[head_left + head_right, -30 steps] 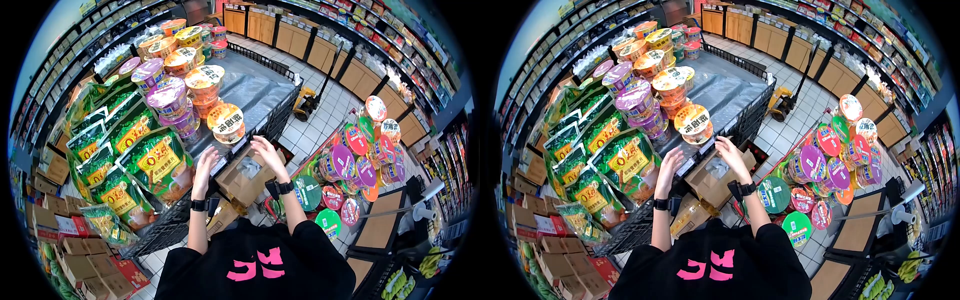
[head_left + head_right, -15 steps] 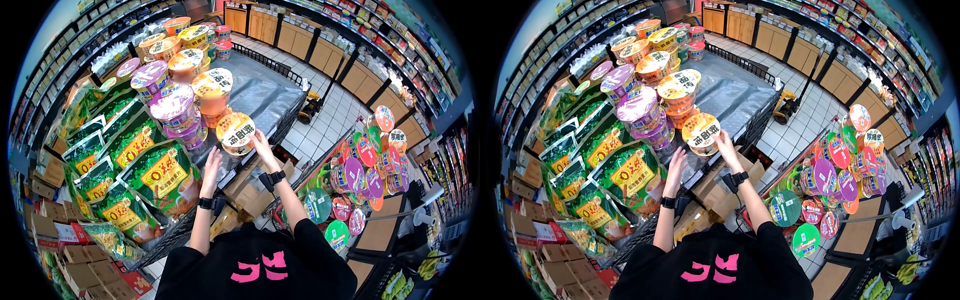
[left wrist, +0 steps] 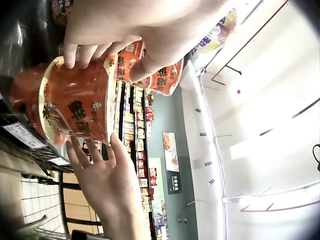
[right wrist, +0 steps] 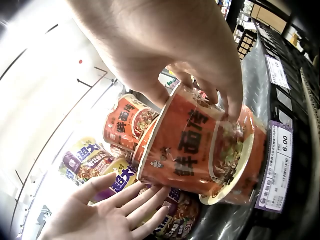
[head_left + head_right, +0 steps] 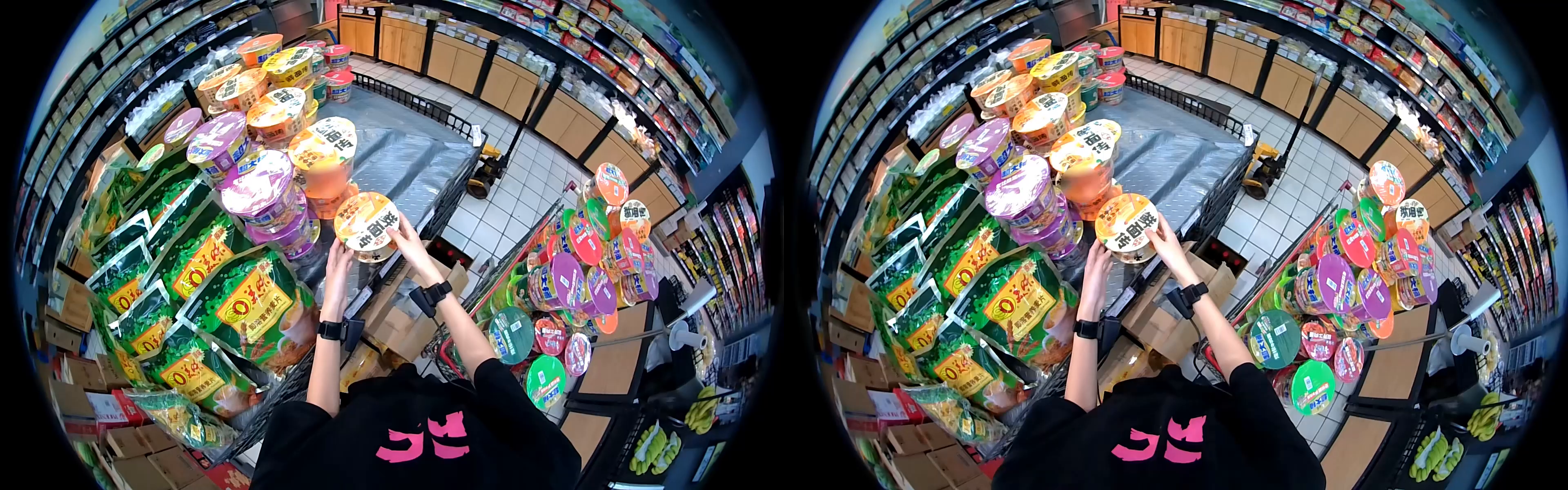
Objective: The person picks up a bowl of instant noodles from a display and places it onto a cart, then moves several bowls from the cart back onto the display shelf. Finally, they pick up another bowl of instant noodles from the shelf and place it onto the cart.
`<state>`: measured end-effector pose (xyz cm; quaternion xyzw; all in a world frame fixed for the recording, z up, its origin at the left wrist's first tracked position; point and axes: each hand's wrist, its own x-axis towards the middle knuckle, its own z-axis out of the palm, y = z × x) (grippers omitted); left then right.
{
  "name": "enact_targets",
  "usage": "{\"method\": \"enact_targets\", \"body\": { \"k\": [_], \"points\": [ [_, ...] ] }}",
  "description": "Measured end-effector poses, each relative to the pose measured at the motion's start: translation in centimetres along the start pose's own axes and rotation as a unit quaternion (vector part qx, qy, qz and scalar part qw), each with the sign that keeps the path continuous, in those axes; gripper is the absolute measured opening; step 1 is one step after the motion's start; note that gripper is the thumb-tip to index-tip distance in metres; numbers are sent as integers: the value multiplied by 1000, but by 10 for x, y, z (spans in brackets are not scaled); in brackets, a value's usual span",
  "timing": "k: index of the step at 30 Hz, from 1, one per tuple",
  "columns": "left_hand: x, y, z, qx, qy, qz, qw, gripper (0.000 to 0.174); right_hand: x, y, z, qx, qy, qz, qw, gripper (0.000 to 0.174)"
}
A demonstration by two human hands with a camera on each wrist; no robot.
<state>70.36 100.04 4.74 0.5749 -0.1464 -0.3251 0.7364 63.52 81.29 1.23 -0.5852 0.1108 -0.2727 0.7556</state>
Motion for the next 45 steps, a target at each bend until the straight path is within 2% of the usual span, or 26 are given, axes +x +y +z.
{"method": "enact_targets", "body": {
  "k": [2,5,6,7,11,13,15,19,21,26,31,33,35,37,41,45],
  "points": [
    [-1,-2,2,-29,11,-7,999,63,-6,-9,2,-6,11,19,1000,57],
    [-6,5,7,-21,-4,3,1000,64,-11,-21,-1,1,8,-9,1000,58],
    [-10,10,10,-20,-6,2,1000,64,-17,-41,3,-2,13,29,1000,61],
    [-15,17,14,-20,-10,11,1000,64,-18,-43,3,-1,15,28,999,61],
    [-32,42,27,-25,-41,47,998,63,-27,-52,2,23,16,-17,999,64],
    [-38,48,30,-15,-52,60,997,62,-36,-66,3,-37,45,-33,998,65],
    [-49,55,36,-12,-80,82,993,63,-46,-83,3,-32,48,-41,997,66],
    [-72,70,53,-8,-98,79,992,63,-69,-120,5,-23,40,-80,996,65],
    [-81,75,62,-40,-120,75,989,67,-81,-131,3,-23,64,-84,994,64],
    [-98,85,82,-35,-156,61,985,63,-111,-161,-5,-52,101,-102,988,66],
    [-109,86,114,9,-218,27,976,60,-151,-195,-31,-83,156,-119,977,68],
    [-108,82,128,16,-272,35,961,60,-170,-211,-43,-114,181,-126,969,69],
    [-115,82,149,-7,-301,8,953,60,-191,-226,-54,-114,215,-128,961,70],
    [-120,81,168,41,-341,18,939,60,-212,-237,-66,-113,247,-122,955,70],
    [-134,69,202,74,-388,-4,919,61,-254,-239,-98,-168,309,-123,928,74],
    [-151,58,236,74,-439,-21,895,62,-299,-258,-118,-146,347,-91,922,75]
  ]
}}
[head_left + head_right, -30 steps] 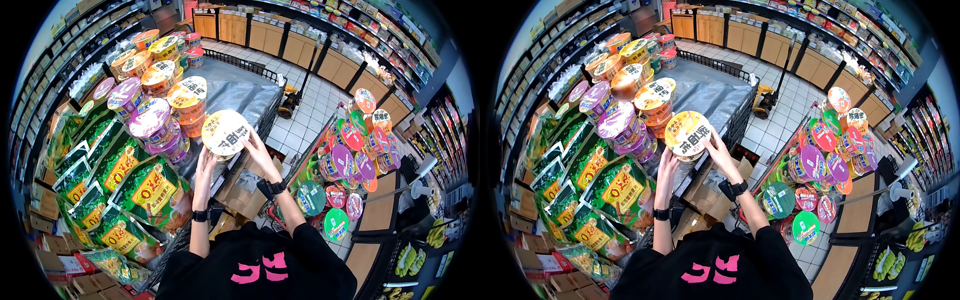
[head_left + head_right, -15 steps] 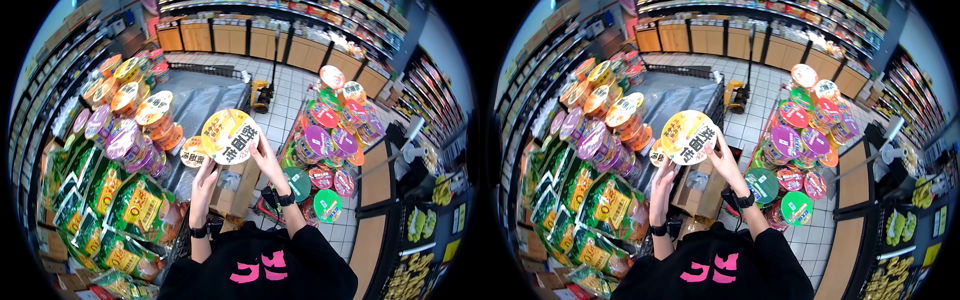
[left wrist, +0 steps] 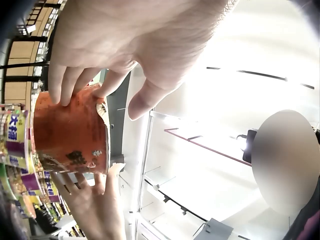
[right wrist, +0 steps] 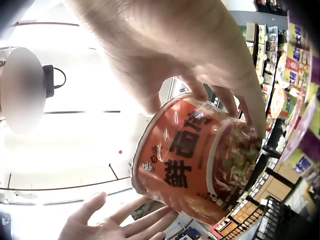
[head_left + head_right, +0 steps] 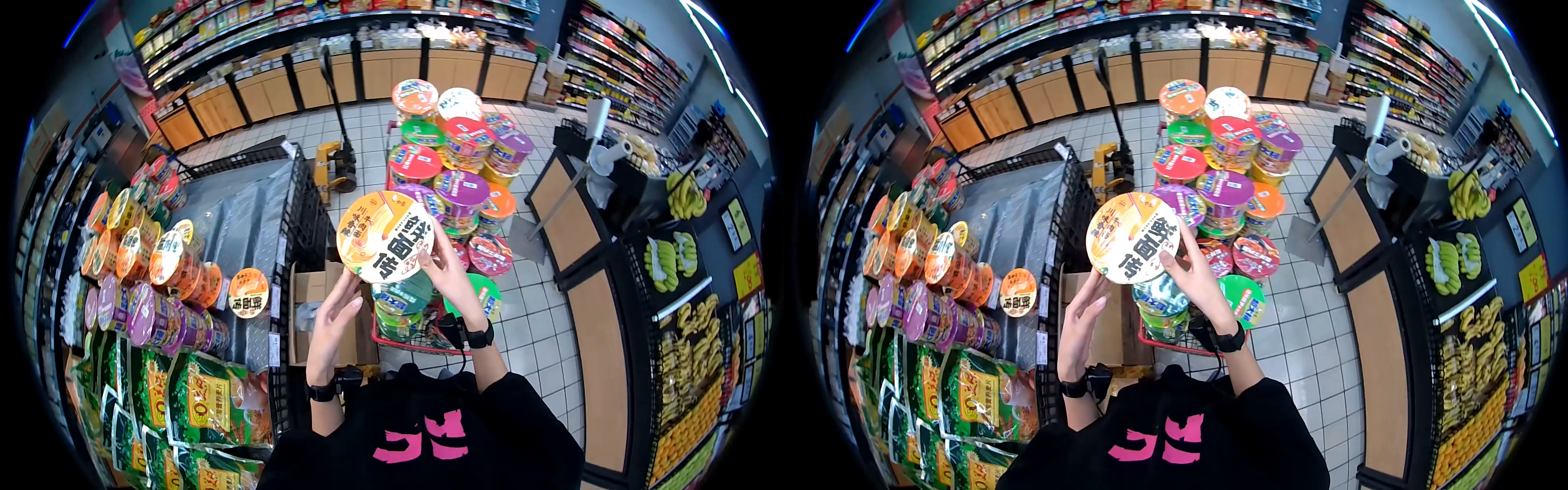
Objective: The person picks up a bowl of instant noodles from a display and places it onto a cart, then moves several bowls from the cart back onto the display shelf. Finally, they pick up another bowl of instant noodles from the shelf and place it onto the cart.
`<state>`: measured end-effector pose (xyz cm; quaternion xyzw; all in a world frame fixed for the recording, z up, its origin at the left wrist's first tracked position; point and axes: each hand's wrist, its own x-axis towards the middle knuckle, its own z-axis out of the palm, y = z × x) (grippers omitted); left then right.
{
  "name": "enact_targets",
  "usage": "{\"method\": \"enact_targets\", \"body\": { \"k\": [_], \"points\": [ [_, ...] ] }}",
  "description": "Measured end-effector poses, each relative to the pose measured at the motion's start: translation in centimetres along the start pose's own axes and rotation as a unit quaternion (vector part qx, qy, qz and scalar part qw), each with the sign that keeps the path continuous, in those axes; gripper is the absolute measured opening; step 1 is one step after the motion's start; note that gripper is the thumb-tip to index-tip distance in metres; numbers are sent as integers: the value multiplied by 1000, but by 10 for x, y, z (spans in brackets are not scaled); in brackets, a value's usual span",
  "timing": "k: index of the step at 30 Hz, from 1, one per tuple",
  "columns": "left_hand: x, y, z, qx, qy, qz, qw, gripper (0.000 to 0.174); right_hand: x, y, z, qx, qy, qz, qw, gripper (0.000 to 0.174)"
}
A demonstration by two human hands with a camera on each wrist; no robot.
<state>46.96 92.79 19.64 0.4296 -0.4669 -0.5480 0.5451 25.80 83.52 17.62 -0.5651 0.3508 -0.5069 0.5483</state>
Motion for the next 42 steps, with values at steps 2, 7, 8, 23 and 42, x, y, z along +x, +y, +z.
{"method": "enact_targets", "body": {
  "k": [2,7,8,23,42],
  "points": [
    [5,-3,20,-6,-18,-15,1000,62,-7,-6,-19,49,5,-9,999,72],
    [15,-20,62,-9,-46,-44,998,63,-24,-5,-68,-1,33,-18,999,73],
    [17,-24,70,-2,-50,-54,997,63,-28,-7,-76,8,36,-11,999,73],
    [23,-92,179,-42,-54,-81,994,65,-61,-1,-202,5,0,36,999,68],
    [35,-119,272,-26,-38,-82,996,72,-67,38,-303,20,19,49,998,72]
  ]
}}
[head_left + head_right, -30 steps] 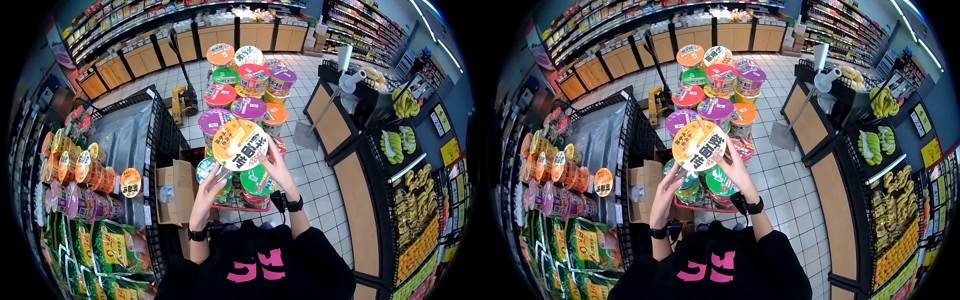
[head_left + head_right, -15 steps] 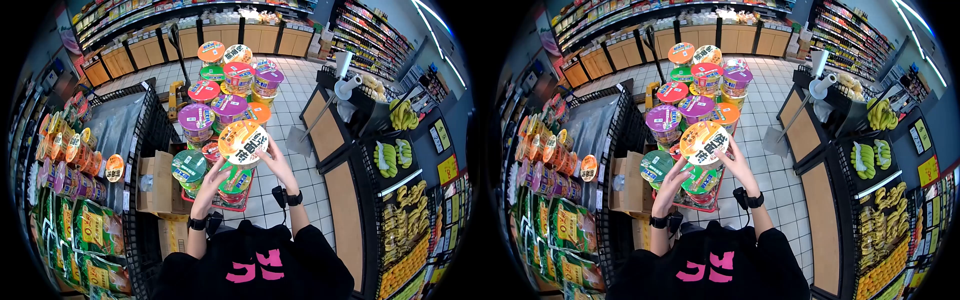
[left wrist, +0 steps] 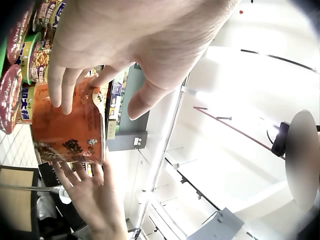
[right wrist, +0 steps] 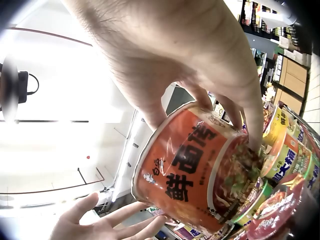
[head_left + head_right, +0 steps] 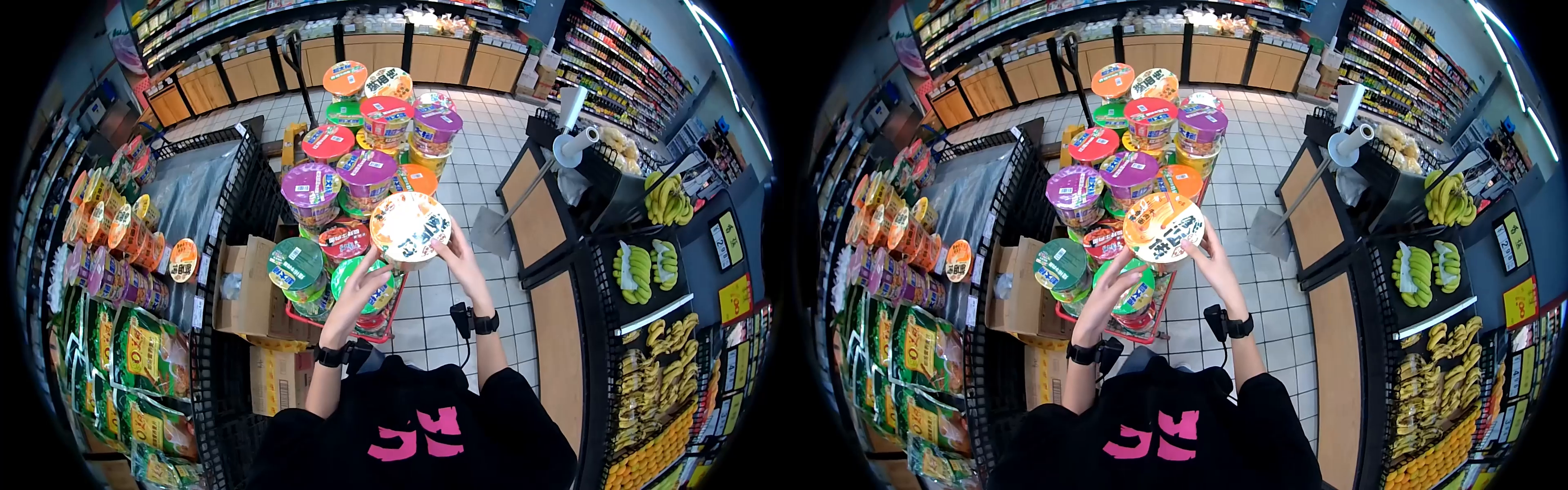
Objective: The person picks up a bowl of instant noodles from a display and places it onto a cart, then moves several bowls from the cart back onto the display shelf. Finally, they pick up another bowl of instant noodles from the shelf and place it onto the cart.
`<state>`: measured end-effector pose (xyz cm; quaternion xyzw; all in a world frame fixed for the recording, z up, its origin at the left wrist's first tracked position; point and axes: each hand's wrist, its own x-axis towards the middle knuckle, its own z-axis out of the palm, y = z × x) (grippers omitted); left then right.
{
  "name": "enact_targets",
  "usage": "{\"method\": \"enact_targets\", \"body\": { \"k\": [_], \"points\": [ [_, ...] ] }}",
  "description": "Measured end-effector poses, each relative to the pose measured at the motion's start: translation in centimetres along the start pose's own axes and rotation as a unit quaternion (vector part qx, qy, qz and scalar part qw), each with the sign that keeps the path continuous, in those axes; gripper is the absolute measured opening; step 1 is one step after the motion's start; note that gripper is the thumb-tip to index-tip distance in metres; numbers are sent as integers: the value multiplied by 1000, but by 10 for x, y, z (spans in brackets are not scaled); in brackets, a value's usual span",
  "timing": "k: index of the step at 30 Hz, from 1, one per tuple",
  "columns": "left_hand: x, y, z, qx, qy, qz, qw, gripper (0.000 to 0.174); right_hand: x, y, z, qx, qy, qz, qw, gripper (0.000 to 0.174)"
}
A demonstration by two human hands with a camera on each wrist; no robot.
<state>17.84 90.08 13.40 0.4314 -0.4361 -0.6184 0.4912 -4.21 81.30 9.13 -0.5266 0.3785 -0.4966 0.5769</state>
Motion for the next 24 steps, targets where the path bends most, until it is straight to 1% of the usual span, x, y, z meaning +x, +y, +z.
{"method": "enact_targets", "body": {
  "k": [3,6,9,12,13,15,20,21,22,24],
  "points": [
    [19,4,-3,8,-19,-1,1000,73,15,-1,-5,19,-2,1,1000,72],
    [41,9,-3,1,-29,-4,1000,73,26,-9,-7,4,13,-4,1000,72],
    [65,5,-6,-17,-51,-20,998,73,39,-4,-15,7,48,7,999,71],
    [78,5,1,-15,-53,-30,998,76,46,-7,-21,23,53,18,998,72],
    [83,6,2,-9,-65,-19,998,77,51,-3,-24,20,55,18,998,72],
    [93,-2,-1,-18,-60,-27,998,76,57,6,-30,5,62,23,998,72],
    [107,4,9,-18,-61,-51,997,76,82,0,-51,33,26,41,998,70],
    [110,9,13,-12,-63,-43,997,76,87,-3,-57,30,16,58,998,69],
    [117,2,12,-3,-65,-38,997,77,94,-4,-61,27,6,74,997,68],
    [131,-7,19,-11,-45,-36,998,77,109,-8,-73,29,-16,62,998,68]
  ]
}}
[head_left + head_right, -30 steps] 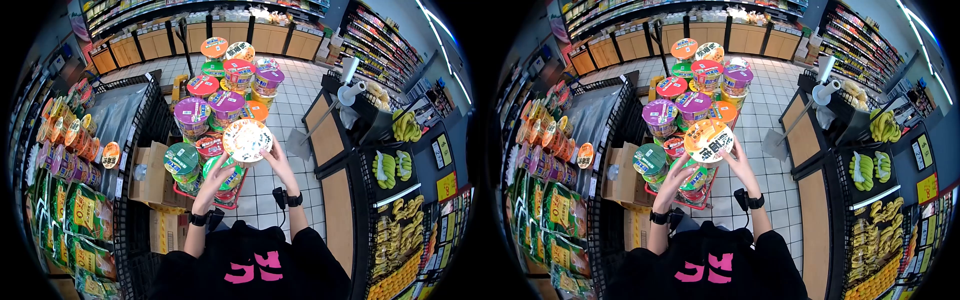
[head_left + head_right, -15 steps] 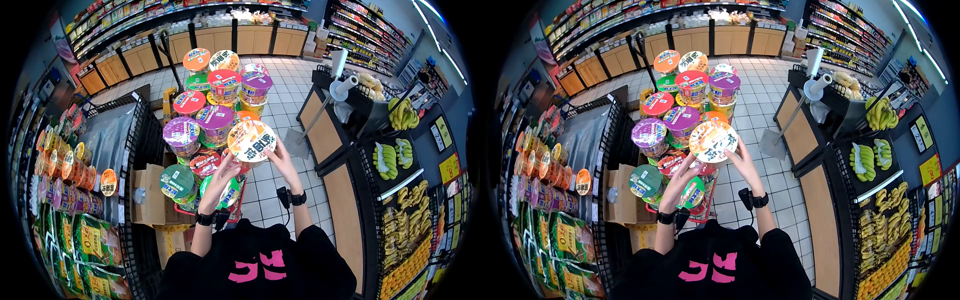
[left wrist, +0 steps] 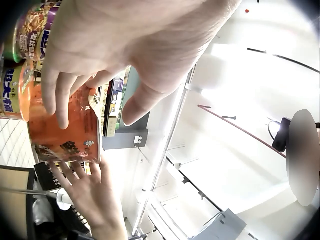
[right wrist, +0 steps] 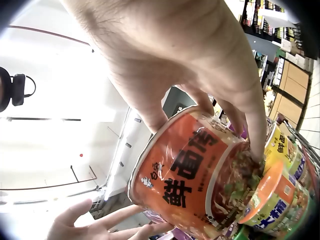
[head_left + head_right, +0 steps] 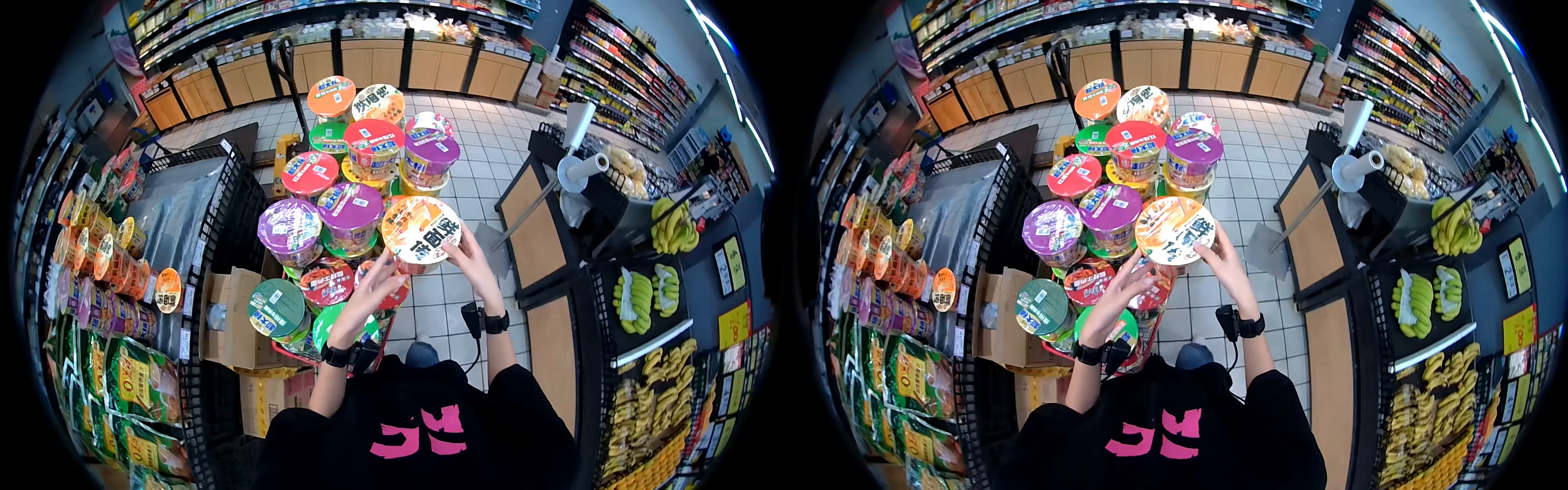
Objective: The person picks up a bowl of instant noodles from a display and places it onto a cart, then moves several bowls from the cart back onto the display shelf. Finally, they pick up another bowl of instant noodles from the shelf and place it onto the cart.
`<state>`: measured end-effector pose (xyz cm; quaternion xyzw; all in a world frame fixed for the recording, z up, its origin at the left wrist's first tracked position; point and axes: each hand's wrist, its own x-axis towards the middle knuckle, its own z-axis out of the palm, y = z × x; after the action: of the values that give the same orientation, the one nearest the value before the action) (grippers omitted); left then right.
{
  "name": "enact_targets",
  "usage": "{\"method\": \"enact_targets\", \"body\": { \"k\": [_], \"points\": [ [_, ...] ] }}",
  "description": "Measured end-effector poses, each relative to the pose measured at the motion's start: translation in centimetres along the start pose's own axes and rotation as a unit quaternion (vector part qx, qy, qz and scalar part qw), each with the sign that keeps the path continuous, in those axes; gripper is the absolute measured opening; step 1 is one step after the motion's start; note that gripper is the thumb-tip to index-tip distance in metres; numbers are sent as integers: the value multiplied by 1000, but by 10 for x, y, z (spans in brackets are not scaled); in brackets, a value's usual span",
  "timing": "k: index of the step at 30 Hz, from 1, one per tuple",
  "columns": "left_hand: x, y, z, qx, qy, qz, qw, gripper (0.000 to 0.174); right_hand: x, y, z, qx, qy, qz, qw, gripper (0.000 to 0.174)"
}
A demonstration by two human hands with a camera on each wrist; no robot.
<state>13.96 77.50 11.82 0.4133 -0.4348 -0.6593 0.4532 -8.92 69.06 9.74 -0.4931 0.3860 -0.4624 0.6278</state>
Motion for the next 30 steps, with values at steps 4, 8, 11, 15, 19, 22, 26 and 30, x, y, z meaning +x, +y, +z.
{"method": "enact_targets", "body": {
  "k": [4,8,11,15,19,22,26,30],
  "points": [
    [27,-5,22,5,39,20,999,78,30,-14,-22,-20,-36,30,999,70],
    [52,-24,39,-37,88,35,995,79,62,0,-53,-13,-77,18,997,69],
    [64,-31,52,-28,142,44,989,78,80,1,-65,-30,-116,81,990,72],
    [77,-45,63,-47,179,56,981,79,95,8,-71,-4,-132,76,988,64],
    [81,-52,74,-77,222,61,970,80,108,26,-78,17,-180,98,979,65],
    [84,-59,83,-93,236,66,965,79,114,42,-86,22,-184,101,978,66],
    [86,-57,98,-104,248,70,961,76,121,54,-101,5,-223,121,967,71],
    [95,-61,102,-120,260,99,953,78,117,41,-102,30,-246,137,959,73]
  ]
}}
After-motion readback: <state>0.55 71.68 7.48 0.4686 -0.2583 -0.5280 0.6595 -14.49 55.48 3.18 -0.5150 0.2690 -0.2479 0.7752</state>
